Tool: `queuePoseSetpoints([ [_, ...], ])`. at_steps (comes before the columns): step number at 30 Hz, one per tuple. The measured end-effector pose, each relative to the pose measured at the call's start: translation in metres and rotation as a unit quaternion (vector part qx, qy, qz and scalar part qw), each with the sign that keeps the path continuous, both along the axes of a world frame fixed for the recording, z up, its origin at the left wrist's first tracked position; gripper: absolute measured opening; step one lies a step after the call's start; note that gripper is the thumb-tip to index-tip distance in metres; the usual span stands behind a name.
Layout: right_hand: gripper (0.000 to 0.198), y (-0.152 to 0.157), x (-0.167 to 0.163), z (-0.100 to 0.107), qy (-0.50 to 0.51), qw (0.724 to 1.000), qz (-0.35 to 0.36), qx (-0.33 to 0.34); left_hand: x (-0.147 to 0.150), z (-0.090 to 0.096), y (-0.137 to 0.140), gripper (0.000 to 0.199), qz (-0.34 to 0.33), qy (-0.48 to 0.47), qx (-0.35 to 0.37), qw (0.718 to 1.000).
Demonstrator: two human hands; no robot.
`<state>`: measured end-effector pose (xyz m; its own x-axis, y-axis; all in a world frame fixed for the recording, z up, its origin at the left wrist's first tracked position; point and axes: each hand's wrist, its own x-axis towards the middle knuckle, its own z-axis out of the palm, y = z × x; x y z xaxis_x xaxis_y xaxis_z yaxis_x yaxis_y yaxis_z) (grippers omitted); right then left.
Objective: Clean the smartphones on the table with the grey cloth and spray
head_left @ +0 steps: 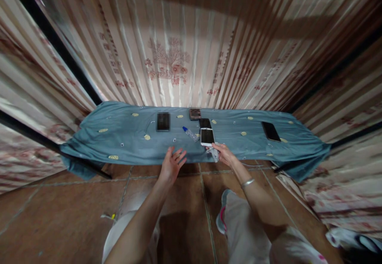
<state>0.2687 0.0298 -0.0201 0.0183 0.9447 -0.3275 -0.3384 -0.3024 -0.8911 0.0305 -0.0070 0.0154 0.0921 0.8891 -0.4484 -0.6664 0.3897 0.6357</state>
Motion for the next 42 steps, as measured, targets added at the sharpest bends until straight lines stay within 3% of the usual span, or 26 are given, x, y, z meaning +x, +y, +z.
queuePoseSetpoints([
  [12, 0.01, 0.033, 0.012, -0.021, -0.025, 0.999, -0.03, -0.027, -0.001, -0.002, 0.001, 0.037, 0.005, -0.008, -0.005, 1.0],
  [33, 0.018, 0.059, 0.015, -0.033, -0.057, 0.992, -0.074, -0.09, 0.004, -0.009, -0.008, 0.028, -0.037, -0.01, 0.012, 0.999],
  [42, 0.018, 0.078, 0.025, -0.053, -0.066, 0.989, -0.069, -0.111, 0.005, -0.004, -0.009, 0.026, -0.04, 0.002, 0.0, 0.999],
])
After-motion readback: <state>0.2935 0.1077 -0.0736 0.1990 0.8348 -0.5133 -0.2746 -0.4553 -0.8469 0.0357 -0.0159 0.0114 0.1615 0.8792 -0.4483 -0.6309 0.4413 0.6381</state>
